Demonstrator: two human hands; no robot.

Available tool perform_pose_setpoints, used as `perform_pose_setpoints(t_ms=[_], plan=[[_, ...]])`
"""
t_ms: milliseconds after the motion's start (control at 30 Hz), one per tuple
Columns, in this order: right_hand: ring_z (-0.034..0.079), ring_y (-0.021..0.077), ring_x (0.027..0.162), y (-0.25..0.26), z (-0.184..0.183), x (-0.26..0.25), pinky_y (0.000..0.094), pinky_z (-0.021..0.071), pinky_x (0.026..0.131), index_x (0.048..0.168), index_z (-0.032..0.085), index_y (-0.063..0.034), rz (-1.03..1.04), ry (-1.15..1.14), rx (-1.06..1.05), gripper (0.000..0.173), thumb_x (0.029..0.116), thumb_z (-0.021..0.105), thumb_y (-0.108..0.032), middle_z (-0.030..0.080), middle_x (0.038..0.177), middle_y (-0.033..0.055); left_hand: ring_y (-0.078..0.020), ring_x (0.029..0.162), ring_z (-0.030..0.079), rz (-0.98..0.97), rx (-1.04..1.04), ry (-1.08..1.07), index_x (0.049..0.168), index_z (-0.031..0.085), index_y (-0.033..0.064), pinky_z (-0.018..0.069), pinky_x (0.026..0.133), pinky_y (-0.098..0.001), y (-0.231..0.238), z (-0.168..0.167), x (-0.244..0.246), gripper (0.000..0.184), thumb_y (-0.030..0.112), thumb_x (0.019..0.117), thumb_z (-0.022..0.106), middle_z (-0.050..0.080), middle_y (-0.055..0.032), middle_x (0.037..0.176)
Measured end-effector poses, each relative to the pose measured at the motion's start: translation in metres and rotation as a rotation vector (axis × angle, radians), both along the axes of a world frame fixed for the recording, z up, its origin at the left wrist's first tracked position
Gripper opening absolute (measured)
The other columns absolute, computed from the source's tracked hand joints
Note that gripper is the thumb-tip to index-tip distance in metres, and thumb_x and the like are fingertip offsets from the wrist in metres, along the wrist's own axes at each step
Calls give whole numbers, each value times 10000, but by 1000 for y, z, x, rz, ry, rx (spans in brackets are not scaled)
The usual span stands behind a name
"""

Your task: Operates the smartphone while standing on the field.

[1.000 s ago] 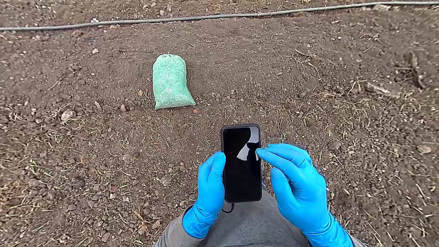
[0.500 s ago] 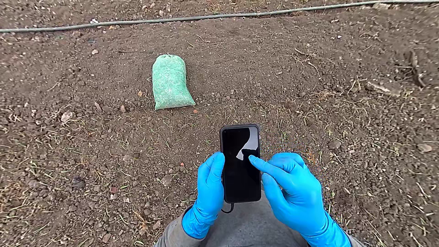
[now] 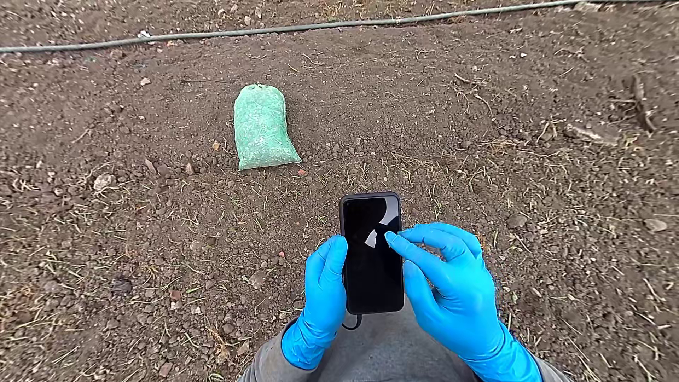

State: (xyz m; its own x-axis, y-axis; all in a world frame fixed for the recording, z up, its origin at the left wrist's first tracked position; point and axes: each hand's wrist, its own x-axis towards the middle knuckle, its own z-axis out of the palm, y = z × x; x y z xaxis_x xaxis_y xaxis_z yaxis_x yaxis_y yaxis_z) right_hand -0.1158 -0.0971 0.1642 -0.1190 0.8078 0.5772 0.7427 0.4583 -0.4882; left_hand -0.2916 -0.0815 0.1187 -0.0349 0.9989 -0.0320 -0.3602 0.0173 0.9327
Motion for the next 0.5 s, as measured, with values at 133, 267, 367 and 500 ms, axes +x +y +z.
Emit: perform_pose_setpoints(t_ms=[133, 267, 367, 500], plan=[[387, 263, 1469, 4, -1, -2, 492, 328, 1157, 1190, 784, -266, 30, -95, 5, 326, 1003, 518, -238, 516, 1545, 47, -191, 810, 736, -17, 13, -3, 997, 730, 47, 639, 767, -382, -1, 0, 1, 442, 328, 1107, 407, 728, -125, 873], [356, 295, 1494, 1, -9, -4, 529, 325, 1168, 1159, 795, -283, 86, -118, 2, 322, 971, 541, -218, 512, 1553, 18, -195, 800, 737, -4, -3, -2, 987, 728, 47, 638, 759, -383, -1, 2, 1, 438, 321, 1106, 406, 727, -129, 863], [352, 287, 1497, -9, -16, -4, 514, 302, 1180, 1166, 791, -286, 138, -138, -17, 338, 965, 530, -214, 537, 1533, 4, -188, 803, 737, 11, -19, -10, 1000, 728, 49, 637, 764, -373, -1, 3, 1, 433, 313, 1106, 402, 728, -124, 865], [371, 251, 1486, -18, -22, -3, 472, 293, 1190, 1206, 768, -289, 180, -157, -24, 353, 970, 513, -225, 546, 1524, -23, -195, 806, 738, 11, -14, 1, 1007, 728, 52, 638, 762, -382, 1, 1, -1, 438, 303, 1111, 385, 730, -122, 873]])
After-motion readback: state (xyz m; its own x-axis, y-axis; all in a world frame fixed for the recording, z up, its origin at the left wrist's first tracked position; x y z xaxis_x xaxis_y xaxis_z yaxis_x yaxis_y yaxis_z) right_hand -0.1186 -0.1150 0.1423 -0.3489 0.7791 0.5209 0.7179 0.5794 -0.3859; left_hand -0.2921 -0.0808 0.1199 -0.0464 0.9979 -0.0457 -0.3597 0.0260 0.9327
